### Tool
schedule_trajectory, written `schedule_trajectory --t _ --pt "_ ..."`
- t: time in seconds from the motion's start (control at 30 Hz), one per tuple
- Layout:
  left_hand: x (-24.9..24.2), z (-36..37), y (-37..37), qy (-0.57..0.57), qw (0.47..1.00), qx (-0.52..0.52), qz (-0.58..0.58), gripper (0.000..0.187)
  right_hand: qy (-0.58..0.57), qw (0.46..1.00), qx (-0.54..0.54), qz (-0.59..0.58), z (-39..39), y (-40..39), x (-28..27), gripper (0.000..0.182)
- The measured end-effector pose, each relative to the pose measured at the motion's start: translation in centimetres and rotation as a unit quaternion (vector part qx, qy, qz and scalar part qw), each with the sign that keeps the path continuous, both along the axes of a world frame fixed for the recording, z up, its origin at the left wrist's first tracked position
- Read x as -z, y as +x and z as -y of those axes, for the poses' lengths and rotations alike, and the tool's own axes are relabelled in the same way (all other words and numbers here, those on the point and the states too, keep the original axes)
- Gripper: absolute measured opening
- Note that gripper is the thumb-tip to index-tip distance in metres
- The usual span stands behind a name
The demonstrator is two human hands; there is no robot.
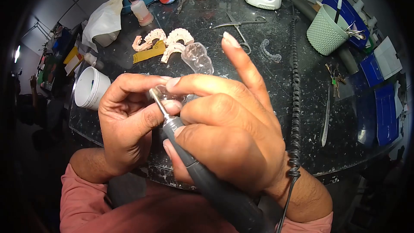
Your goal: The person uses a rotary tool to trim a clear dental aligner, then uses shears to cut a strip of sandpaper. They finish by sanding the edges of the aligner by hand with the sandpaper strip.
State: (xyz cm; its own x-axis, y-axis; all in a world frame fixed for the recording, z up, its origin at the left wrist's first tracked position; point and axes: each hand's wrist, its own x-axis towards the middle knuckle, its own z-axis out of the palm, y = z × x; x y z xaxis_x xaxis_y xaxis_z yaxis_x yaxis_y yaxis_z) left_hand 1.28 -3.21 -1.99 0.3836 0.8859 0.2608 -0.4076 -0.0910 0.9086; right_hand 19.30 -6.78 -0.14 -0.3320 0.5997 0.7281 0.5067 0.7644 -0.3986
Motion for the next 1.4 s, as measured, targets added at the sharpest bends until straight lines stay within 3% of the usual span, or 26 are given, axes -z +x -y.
schedule_trajectory --t 0.2,0.27,0.47,0.57,0.67,0.87,1.4 --pt "-0.2 0.1 0.0 0.023 0.999 -0.024 -0.032 0.035 0.013 1.0 0.003 0.004 -0.2 0.1 0.0 0.046" --pt "-0.1 -0.2 -0.5 0.088 0.99 -0.026 -0.109 0.036 0.015 1.0 0.004 0.004 -0.1 0.1 0.0 0.047" --pt "-0.2 -0.3 -0.5 0.137 0.979 -0.034 -0.147 0.035 0.004 0.999 -0.007 0.033 0.1 0.3 -0.5 0.047" --pt "-0.1 -0.6 -0.6 0.148 0.978 -0.033 -0.141 0.034 0.011 1.0 -0.001 -0.007 -0.1 0.2 0.0 0.047" --pt "-0.2 -0.2 -0.4 0.084 0.991 -0.035 -0.103 0.031 0.009 1.0 -0.008 0.001 -0.1 0.1 -0.1 0.046" --pt "0.0 -0.2 -0.3 0.077 0.994 -0.031 -0.073 0.027 0.009 1.0 -0.023 0.017 -0.1 0.2 -0.2 0.045" --pt "0.8 -0.3 -0.4 0.107 0.992 -0.04 -0.051 0.024 -0.015 1.0 -0.02 -0.01 0.0 -0.3 0.0 0.047"
